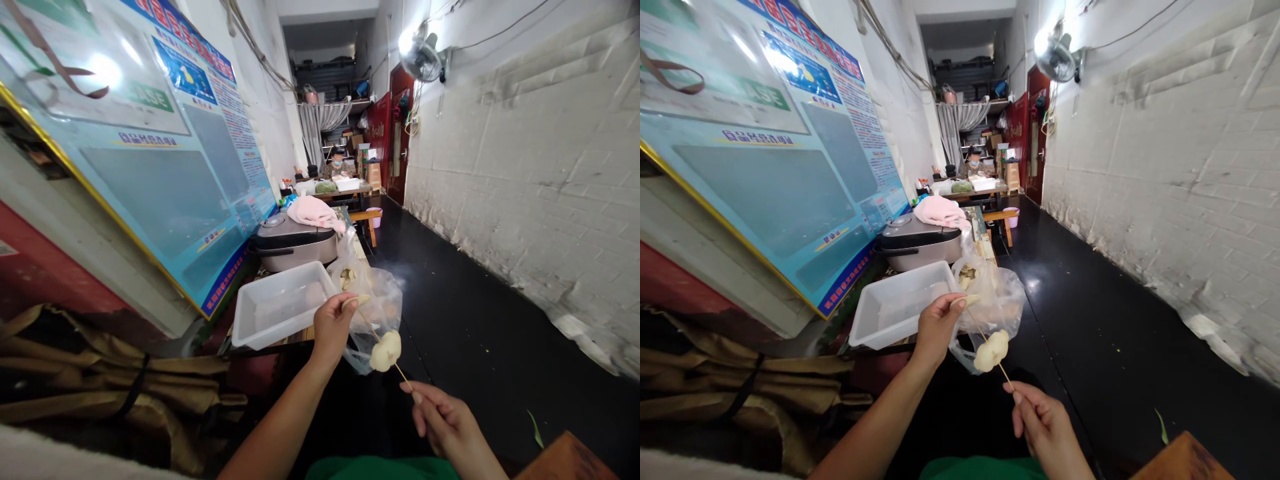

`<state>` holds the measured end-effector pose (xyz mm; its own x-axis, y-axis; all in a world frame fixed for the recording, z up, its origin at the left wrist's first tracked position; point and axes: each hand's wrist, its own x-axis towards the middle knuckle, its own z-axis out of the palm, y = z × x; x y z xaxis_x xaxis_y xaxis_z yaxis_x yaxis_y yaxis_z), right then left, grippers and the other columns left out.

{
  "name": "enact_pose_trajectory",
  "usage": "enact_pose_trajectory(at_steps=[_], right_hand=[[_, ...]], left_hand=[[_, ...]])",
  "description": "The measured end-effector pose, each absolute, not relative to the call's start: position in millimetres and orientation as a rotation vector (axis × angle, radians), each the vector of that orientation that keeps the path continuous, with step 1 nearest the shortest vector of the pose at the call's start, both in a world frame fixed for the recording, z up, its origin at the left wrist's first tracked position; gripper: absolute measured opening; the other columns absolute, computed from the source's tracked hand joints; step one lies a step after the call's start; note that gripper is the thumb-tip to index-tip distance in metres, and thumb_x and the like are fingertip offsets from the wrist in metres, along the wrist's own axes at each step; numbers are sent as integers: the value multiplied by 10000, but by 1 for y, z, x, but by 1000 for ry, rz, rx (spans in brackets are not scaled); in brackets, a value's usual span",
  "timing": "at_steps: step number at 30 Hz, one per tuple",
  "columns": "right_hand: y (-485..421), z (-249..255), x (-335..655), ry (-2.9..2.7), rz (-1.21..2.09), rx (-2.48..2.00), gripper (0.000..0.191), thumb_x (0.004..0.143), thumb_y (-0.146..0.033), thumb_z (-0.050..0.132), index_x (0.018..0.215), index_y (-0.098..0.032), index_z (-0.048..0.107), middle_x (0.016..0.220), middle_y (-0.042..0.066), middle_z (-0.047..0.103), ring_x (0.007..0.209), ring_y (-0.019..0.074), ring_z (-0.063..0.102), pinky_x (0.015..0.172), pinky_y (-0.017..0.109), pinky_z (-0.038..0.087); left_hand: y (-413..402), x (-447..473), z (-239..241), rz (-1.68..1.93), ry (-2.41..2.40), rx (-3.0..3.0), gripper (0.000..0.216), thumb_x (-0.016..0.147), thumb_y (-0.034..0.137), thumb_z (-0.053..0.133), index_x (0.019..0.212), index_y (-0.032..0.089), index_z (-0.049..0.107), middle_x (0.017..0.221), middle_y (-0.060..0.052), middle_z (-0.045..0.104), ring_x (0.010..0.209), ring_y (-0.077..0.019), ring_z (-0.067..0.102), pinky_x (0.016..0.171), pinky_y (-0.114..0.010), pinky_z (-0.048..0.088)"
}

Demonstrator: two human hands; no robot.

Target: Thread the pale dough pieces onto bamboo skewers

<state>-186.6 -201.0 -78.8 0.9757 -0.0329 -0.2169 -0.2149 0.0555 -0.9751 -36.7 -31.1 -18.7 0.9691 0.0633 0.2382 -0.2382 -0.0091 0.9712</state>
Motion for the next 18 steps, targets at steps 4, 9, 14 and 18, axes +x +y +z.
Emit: enact_pose_trajectory(at_steps=[4,9,14,18], right_hand=[[-200,-78,-186,209,124,-1518,754,710,-766,576,1068,-107,647,522,-51,457,378,28,266,406,203,173],[-200,-81,-185,202,110,-1525,739,736,-748,567,1085,-101,636,531,-53,456,382,28,261,404,207,174],[-200,-82,-187,191,105,-1515,730,752,-739,559,1085,-93,627,533,-53,461,390,30,272,406,203,182],[-200,-81,-187,189,103,-1506,743,735,-753,563,1082,-100,632,531,-49,473,387,31,279,404,200,186]], left_hand=[[-31,-36,-21,286,-107,1594,258,757,382,675,902,174,725,867,-52,706,785,-168,599,756,-261,446],[-32,-36,-20,246,-116,1567,253,749,380,685,890,173,722,857,-46,710,791,-169,607,767,-260,450],[-35,-40,-17,254,-124,1594,238,754,363,674,885,169,716,861,-45,712,804,-168,611,780,-260,447],[-38,-42,-16,226,-124,1586,227,746,354,675,872,170,718,838,-42,713,781,-168,612,758,-257,446]])
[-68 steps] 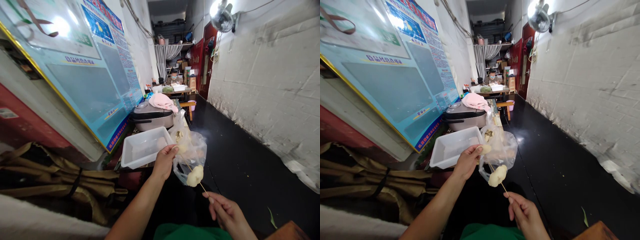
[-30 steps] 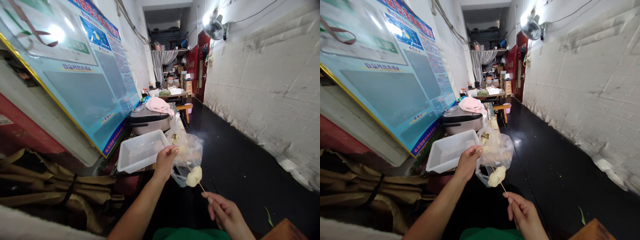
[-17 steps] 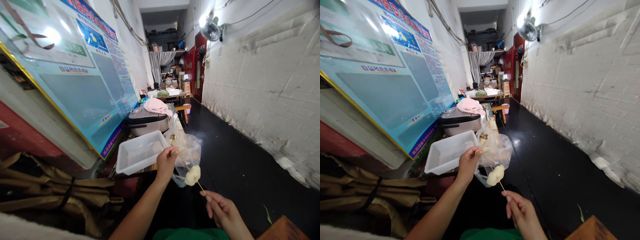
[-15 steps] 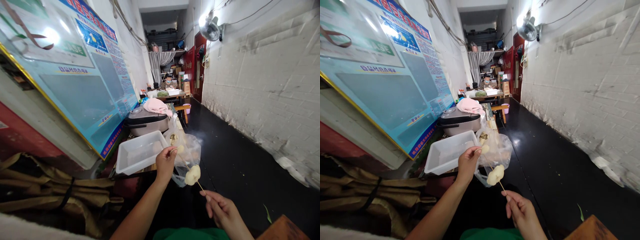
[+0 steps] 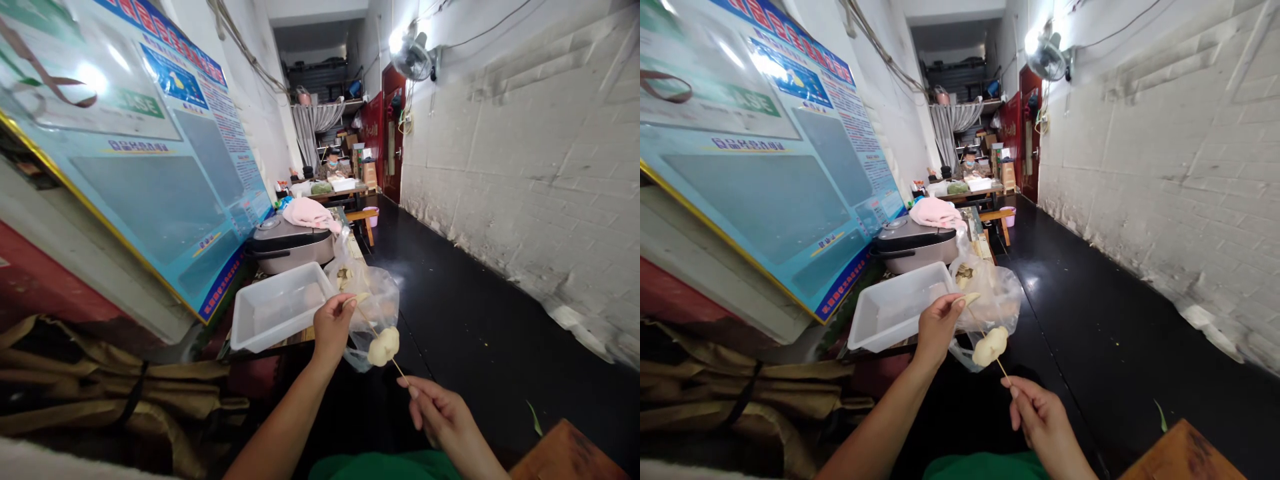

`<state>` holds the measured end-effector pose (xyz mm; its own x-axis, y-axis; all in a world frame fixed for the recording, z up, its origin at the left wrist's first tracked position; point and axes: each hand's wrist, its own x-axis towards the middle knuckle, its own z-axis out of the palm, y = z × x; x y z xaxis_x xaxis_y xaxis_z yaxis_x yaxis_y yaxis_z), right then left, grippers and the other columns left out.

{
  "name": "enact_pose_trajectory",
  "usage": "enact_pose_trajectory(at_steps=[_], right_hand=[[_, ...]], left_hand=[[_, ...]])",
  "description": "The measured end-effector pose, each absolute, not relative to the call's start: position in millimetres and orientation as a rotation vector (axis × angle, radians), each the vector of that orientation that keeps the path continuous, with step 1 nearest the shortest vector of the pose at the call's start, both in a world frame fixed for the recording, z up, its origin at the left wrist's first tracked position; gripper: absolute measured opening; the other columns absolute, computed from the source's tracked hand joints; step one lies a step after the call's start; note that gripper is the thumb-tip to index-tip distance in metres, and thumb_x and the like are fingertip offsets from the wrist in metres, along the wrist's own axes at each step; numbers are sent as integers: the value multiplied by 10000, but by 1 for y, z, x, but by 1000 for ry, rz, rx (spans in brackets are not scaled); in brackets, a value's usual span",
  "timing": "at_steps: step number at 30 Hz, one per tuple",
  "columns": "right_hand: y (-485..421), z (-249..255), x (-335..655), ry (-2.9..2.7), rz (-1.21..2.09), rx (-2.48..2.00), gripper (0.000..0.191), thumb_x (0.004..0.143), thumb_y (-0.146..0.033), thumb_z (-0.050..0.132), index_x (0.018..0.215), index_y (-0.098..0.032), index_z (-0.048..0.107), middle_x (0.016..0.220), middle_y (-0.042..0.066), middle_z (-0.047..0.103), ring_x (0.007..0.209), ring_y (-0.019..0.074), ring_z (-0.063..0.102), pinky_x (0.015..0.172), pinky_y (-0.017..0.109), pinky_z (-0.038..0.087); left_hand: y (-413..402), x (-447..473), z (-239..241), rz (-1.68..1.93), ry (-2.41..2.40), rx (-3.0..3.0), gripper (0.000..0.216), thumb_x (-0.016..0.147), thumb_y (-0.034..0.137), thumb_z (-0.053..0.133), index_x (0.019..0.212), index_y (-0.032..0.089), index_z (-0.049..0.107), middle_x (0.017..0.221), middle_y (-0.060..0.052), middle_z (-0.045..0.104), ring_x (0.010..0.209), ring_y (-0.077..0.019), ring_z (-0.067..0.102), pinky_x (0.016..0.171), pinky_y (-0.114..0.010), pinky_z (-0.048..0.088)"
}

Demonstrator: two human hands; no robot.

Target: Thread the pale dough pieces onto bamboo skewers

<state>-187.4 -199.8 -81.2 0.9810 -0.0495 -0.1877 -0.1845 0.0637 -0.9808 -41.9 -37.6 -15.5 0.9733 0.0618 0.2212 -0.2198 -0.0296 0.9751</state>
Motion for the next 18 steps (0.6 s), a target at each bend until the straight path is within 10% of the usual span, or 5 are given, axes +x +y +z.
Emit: enact_pose_trajectory(at_steps=[18], right_hand=[[-198,-80,-188,187,89,-1504,748,745,-754,551,1083,-91,621,537,-51,465,389,29,267,405,209,175]], left_hand=[[-39,-39,-32,233,-144,1651,270,790,402,644,925,177,705,903,-55,709,822,-180,612,778,-270,453]])
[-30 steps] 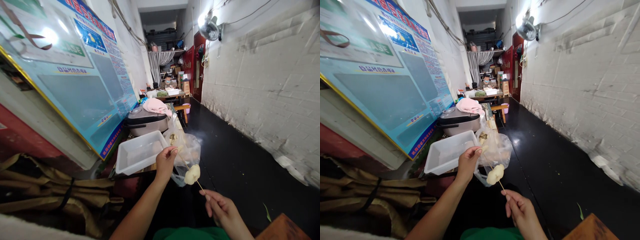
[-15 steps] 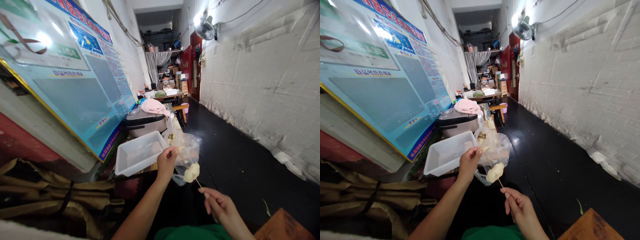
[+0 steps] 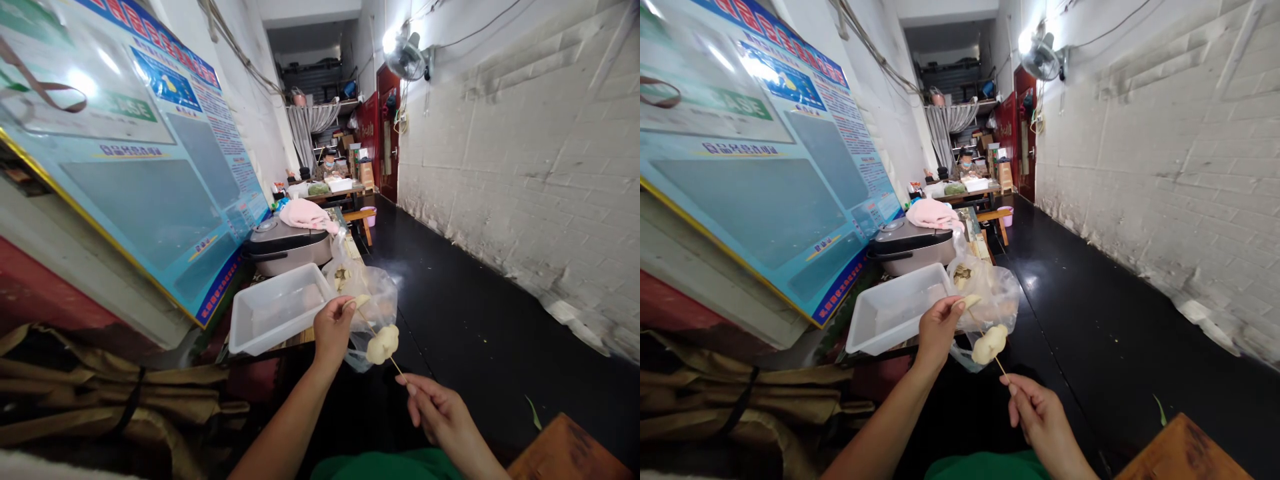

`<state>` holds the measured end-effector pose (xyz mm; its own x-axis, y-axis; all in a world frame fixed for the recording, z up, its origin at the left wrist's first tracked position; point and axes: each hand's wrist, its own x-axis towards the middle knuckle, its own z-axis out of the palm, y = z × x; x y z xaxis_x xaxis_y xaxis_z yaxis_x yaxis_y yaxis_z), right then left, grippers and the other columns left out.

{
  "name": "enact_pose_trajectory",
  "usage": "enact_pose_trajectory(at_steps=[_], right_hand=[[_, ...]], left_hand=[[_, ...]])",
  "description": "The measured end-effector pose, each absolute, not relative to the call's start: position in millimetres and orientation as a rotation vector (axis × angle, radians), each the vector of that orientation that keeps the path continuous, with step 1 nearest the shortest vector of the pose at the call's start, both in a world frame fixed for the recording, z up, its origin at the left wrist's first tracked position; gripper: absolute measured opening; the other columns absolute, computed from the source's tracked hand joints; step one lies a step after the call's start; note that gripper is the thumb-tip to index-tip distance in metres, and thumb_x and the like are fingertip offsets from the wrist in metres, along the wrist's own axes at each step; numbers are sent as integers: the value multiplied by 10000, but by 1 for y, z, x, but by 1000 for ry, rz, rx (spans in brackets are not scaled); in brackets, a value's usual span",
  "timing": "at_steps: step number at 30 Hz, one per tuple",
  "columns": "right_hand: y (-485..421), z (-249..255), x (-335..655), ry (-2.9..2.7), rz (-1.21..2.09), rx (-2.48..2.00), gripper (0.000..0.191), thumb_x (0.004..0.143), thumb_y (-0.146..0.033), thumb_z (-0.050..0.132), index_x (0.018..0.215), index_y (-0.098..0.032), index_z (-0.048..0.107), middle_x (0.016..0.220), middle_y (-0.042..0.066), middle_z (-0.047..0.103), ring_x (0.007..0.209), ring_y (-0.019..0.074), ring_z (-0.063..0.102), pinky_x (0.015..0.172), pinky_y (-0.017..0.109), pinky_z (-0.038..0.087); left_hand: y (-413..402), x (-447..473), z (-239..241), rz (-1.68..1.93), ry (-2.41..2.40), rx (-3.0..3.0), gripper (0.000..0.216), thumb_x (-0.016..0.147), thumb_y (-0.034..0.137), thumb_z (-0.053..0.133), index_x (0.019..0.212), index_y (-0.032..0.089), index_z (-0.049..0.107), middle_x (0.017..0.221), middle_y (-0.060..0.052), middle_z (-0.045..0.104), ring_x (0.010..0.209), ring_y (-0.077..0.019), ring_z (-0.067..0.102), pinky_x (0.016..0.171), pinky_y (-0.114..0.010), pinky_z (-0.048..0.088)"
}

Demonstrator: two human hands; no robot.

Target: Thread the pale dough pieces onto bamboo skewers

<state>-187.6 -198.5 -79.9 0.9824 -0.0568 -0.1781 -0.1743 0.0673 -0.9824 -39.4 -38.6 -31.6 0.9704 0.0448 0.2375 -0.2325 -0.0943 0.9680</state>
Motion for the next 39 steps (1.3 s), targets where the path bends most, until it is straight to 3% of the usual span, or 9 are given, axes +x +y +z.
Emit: enact_pose_trajectory(at_steps=[17,25,39], right_hand=[[-198,-81,-185,200,87,-1499,773,691,-782,563,1060,-109,655,520,-44,468,369,32,257,393,215,165],[-200,-90,-186,159,46,-1584,799,745,-784,509,1111,-83,623,550,-36,470,414,49,281,424,222,186],[-202,-98,-190,68,79,-1618,734,889,-674,413,1395,-142,428,634,-39,464,457,59,283,435,214,195]], left_hand=[[-43,-48,-32,207,-165,1658,301,765,387,644,935,145,700,915,-68,714,821,-171,620,781,-277,464],[-40,-46,-16,51,5,1452,402,637,420,702,889,109,676,789,-54,694,693,-134,570,631,-242,454],[-41,-44,-14,-25,60,1364,405,577,399,734,849,104,675,793,-58,700,670,-113,569,613,-228,454]])
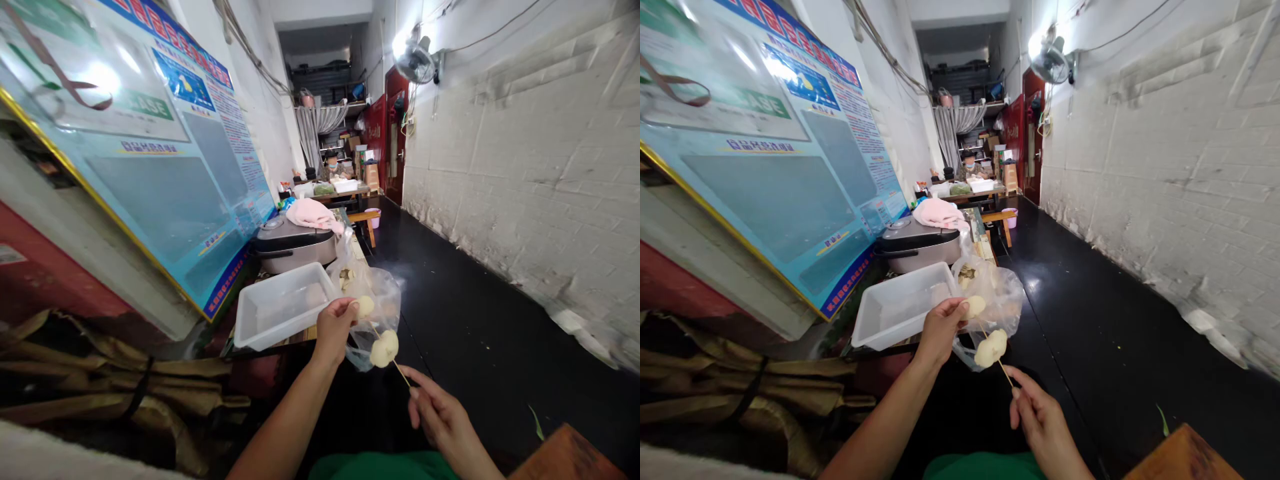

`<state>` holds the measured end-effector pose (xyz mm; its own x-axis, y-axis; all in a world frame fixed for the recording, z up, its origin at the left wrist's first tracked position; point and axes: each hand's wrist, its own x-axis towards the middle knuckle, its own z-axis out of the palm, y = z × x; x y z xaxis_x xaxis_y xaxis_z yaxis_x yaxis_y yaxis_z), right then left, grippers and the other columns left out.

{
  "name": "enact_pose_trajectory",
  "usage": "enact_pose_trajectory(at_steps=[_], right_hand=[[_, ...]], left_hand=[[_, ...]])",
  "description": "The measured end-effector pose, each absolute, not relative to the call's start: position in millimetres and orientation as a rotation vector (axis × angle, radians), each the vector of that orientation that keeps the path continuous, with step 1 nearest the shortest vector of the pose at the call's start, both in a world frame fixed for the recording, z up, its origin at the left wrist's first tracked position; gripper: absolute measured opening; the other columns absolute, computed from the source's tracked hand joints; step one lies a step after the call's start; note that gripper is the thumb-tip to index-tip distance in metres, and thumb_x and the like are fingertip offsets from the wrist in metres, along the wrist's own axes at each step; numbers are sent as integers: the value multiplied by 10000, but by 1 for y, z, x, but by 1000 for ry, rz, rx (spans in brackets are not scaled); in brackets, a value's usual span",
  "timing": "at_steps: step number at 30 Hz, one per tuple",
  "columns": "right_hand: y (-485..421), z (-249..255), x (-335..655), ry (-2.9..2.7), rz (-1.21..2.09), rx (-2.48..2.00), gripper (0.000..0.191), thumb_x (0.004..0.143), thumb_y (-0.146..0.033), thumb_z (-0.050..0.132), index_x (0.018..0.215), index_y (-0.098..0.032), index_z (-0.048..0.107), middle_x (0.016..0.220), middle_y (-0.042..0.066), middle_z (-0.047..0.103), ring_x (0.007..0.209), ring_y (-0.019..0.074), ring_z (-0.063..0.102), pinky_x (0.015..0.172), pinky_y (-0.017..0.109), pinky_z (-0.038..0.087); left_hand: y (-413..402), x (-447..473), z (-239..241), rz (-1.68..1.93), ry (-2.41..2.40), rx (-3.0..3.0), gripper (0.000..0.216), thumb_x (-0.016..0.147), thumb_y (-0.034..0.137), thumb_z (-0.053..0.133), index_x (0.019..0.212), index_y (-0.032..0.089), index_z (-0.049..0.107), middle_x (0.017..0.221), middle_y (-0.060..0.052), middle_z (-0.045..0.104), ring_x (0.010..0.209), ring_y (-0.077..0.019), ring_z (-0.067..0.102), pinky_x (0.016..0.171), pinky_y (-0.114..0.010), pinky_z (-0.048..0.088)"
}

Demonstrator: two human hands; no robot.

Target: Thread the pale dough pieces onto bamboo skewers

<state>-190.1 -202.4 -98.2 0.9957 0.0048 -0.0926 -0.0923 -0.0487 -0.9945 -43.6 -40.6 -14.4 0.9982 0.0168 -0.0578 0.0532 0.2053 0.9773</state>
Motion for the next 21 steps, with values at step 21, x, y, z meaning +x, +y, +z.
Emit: enact_pose_trajectory(at_steps=[21], right_hand=[[-194,-82,-182,198,86,-1431,623,754,-706,601,1083,-180,539,654,-63,399,444,21,237,408,188,149]], left_hand=[[-41,-52,-7,-119,74,1216,459,480,420,832,798,114,703,744,-39,680,633,-107,558,566,-219,438]])
